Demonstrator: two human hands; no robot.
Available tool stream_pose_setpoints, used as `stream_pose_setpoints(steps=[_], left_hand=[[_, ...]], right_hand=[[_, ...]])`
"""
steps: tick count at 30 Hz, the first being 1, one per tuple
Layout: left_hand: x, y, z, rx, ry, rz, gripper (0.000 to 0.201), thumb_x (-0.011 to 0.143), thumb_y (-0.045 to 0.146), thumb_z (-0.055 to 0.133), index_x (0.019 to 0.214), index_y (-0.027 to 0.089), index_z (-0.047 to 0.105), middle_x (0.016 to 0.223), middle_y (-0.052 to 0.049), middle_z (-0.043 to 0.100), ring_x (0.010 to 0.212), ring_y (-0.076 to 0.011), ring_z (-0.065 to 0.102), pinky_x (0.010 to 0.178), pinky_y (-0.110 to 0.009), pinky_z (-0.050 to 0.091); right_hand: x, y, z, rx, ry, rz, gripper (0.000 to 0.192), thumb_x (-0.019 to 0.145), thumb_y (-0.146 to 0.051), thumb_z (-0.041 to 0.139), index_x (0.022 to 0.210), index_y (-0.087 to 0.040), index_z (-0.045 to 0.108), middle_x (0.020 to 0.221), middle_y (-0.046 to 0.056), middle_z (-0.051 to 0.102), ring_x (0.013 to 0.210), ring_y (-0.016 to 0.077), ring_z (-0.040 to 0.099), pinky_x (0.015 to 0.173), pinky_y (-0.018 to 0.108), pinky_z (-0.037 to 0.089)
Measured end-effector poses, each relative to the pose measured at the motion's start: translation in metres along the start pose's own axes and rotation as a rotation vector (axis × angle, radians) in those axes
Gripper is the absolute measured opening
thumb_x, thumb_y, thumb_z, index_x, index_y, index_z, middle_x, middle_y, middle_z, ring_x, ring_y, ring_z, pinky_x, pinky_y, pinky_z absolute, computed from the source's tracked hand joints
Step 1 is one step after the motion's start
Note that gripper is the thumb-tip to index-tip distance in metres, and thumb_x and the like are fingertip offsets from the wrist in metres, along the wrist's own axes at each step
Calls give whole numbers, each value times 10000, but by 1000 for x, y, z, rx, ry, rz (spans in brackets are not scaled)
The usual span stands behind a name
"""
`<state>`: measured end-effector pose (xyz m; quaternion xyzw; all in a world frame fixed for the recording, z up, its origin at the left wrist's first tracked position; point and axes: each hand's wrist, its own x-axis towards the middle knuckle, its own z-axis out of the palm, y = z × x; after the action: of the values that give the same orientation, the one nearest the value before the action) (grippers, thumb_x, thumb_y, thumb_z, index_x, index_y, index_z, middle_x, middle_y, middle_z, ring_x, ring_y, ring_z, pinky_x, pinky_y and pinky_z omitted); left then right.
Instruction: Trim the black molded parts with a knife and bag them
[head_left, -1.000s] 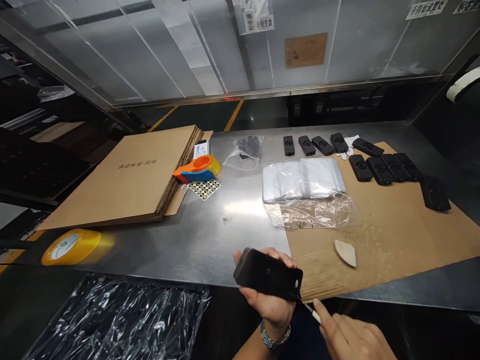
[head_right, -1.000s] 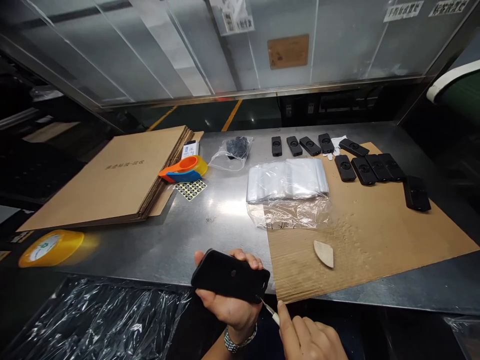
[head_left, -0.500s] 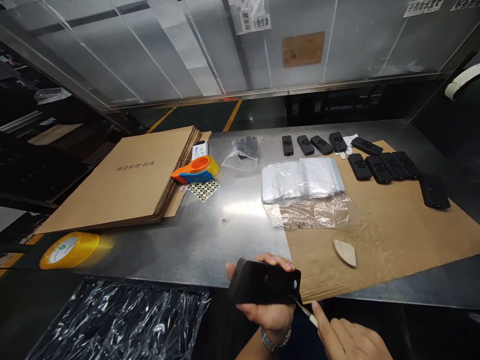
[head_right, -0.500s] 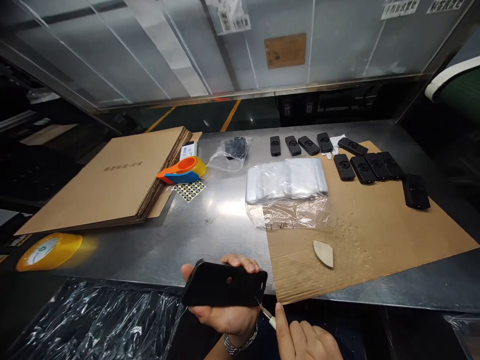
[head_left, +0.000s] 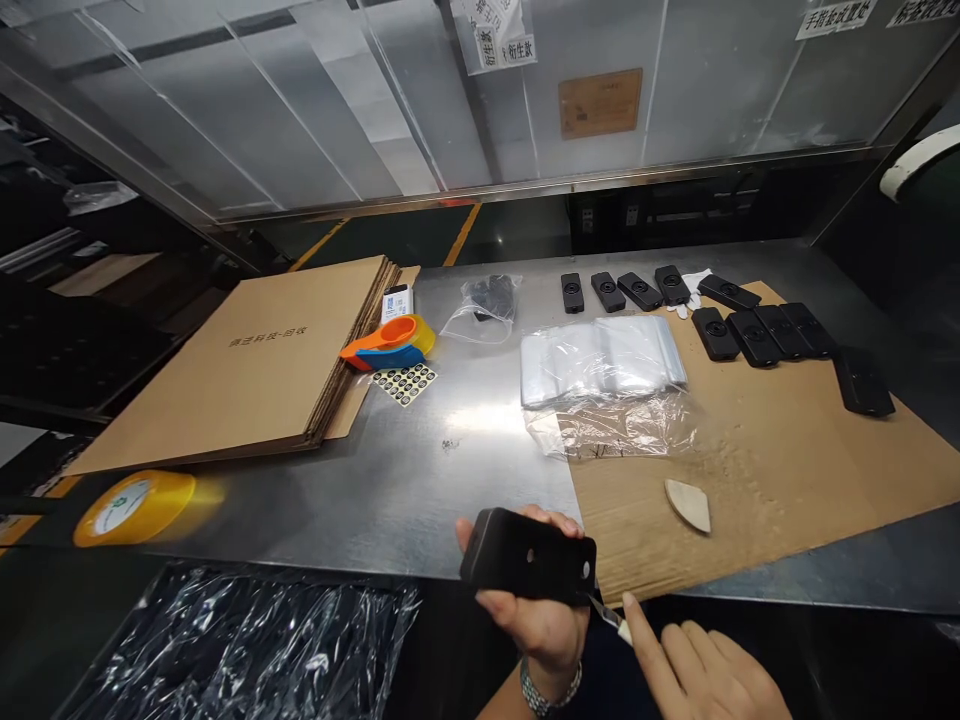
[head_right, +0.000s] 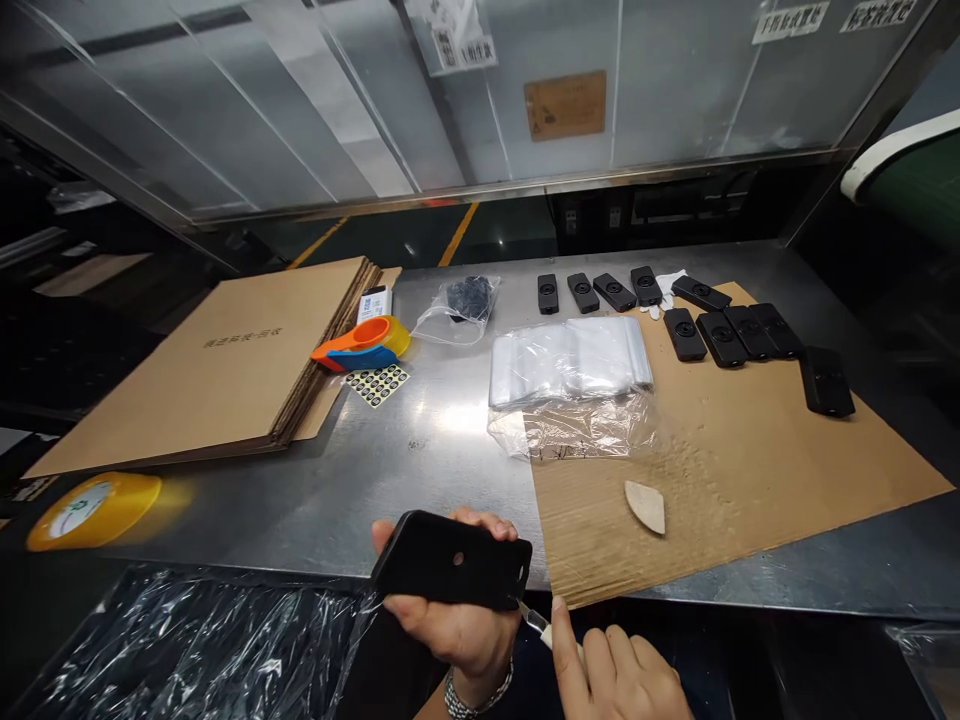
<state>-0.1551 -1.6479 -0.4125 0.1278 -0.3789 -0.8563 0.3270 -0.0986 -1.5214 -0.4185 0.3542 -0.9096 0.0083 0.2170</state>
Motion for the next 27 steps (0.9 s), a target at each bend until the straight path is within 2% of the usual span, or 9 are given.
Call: stream_pose_setpoints(steps=[4,7,11,14,17,22,27], left_hand=[[1,2,-4,7,17,-127,498,828,574,396,1299,423,343,804,-17,548,634,-157,537,576,-294,484],[4,6,-5,13,27,-246,515,833,573,380,1320,420,311,797,-21,547,618,-156,542,563,-292,484],[10,9,-5,-9,14,-421,509,850,559,342,1336,416,288,763,-24,547,582,-147,536,535,-271,462],[13,10,-5,-14,-3,-521,489,864,538,317,1337,419,283,749,-19,542,562,-138,525,526,-259,451],[14,8,-4,-21,-16,-547,494,858,546,324,1336,427,279,750,-13,536,553,-134,519,517,-250,446],[10,9,-3,-32,-23,-540,496,854,553,325,1332,427,283,744,-12,534,549,-134,518,513,-248,445],[8,10,-5,-40,-44,-517,479,865,540,306,1330,428,283,753,-17,546,558,-141,528,517,-258,456]], right_hand=[[1,15,0,-70,-9,-6,384,880,-90,309,1178,-88,551,549,-3,453,477,115,454,494,275,324],[-3,27,4,-39,-23,84,436,876,-68,266,1243,-90,502,586,7,459,508,125,456,528,280,357],[-9,37,9,188,-93,167,450,903,-71,241,1300,-134,443,655,2,483,540,98,503,509,216,391],[-10,37,8,318,-114,193,382,938,-157,290,1278,-135,463,705,11,511,572,88,534,503,190,409],[-8,34,3,307,-94,198,351,945,-249,335,1226,-145,518,719,23,534,585,101,544,518,204,425],[-2,30,-4,229,-47,199,364,950,-241,292,1105,-153,608,669,25,528,556,101,528,506,206,403],[-4,27,-2,168,-70,179,330,935,-252,358,1179,-173,566,662,12,505,555,103,503,516,226,380]])
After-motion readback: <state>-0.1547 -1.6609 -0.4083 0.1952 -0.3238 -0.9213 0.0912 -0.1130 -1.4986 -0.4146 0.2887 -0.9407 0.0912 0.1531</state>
